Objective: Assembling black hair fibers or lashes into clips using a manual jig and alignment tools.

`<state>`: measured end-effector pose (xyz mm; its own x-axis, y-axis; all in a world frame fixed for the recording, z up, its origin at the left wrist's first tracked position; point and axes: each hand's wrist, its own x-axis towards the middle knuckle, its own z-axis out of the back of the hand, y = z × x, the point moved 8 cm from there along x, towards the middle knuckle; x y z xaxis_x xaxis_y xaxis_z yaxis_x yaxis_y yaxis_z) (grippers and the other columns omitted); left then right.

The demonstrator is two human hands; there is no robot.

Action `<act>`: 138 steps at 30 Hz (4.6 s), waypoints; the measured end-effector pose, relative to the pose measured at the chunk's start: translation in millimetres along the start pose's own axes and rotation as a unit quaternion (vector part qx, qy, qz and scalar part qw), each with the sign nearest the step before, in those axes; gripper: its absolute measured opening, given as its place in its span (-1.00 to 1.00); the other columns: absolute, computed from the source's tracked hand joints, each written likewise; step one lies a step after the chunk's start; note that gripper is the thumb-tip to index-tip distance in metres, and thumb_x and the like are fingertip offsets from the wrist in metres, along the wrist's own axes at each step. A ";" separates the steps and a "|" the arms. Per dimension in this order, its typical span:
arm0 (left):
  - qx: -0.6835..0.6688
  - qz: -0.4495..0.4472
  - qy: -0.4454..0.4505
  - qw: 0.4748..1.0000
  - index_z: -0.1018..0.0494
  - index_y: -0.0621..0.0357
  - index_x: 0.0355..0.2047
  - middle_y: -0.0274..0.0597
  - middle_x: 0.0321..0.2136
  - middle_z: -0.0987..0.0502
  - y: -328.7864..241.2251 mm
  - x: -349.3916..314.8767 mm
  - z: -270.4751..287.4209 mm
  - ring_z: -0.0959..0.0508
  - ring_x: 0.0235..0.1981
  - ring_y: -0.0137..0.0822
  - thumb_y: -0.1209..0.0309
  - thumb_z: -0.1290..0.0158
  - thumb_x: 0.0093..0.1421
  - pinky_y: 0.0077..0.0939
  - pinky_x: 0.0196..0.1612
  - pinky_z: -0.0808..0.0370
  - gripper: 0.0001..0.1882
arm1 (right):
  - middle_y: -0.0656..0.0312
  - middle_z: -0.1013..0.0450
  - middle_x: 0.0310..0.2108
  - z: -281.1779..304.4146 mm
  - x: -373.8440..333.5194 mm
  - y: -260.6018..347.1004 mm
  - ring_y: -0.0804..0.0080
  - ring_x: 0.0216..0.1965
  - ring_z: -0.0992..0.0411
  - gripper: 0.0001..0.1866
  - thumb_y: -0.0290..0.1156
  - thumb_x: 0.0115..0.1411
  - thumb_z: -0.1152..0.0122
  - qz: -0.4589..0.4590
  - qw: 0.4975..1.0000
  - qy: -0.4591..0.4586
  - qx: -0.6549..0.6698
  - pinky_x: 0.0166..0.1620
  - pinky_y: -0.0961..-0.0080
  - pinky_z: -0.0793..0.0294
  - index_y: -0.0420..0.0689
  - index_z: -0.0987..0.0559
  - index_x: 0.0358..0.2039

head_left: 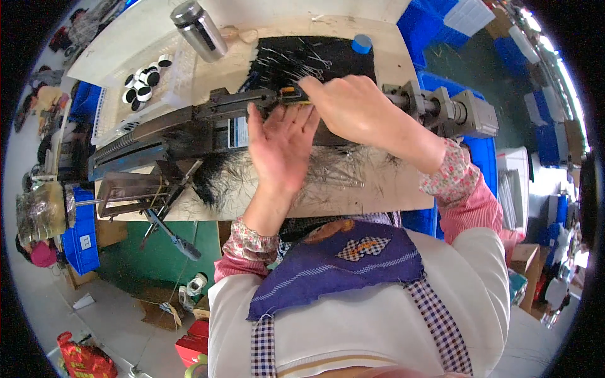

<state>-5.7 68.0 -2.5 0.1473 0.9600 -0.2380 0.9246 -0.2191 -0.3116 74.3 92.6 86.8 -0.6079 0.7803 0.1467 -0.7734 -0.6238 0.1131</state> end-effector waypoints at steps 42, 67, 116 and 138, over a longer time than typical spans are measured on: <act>0.732 -0.236 -0.579 0.271 0.09 0.06 0.33 0.16 -0.38 -0.55 -249.0 -254.6 206.0 -0.55 -0.37 0.19 0.50 -0.09 0.03 -0.04 -0.28 -0.47 -0.13 | 0.23 -0.39 -0.57 -34.0 -162.3 -85.5 0.64 -0.51 -0.28 -0.91 -0.51 0.21 -0.09 -0.185 0.829 -0.201 0.488 -0.42 0.61 -0.31 -0.28 -0.48 -0.36; 0.220 0.035 0.055 0.973 -0.33 0.14 -0.34 -0.38 -0.49 -0.30 35.3 -59.6 -11.2 -0.22 -0.58 -0.52 0.31 0.14 0.35 -0.65 -0.61 -0.15 -0.81 | 0.17 -0.39 -0.40 -8.6 -21.2 -45.8 0.21 -0.24 -0.41 -0.89 -0.48 -0.02 -0.09 0.117 0.985 -0.128 0.013 -0.23 0.36 -0.49 -0.16 -0.49 -0.43; 0.527 -0.060 -0.039 0.847 -0.34 0.28 -0.15 -0.33 -0.61 -0.37 -3.1 -15.2 42.7 -0.32 -0.76 -0.53 0.30 -0.02 0.23 -0.61 -0.73 -0.26 -0.70 | 0.07 -0.49 -0.42 -40.4 42.8 -19.4 0.08 -0.33 -0.46 -0.85 -0.43 0.03 -0.21 0.124 0.961 -0.112 0.219 -0.24 0.29 -0.45 -0.25 -0.56 -0.41; 0.248 -0.345 -0.173 0.889 -0.36 0.18 -0.36 -0.43 -0.66 -0.24 -131.1 -66.6 150.2 -0.10 -0.75 -0.61 0.33 0.13 0.35 -0.70 -0.71 -0.02 -0.79 | 0.11 -0.36 -0.43 -87.0 -72.6 -65.5 0.03 -0.36 -0.42 -0.84 -0.38 0.07 -0.18 -0.088 0.989 -0.058 0.101 -0.36 0.19 -0.41 -0.11 -0.39 -0.39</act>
<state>-189.4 6.6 -84.0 -0.5902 0.8038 -0.0752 0.4728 0.2686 -0.8392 153.5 80.7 -16.7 -0.4336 0.8744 0.2178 -0.8066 -0.4844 0.3386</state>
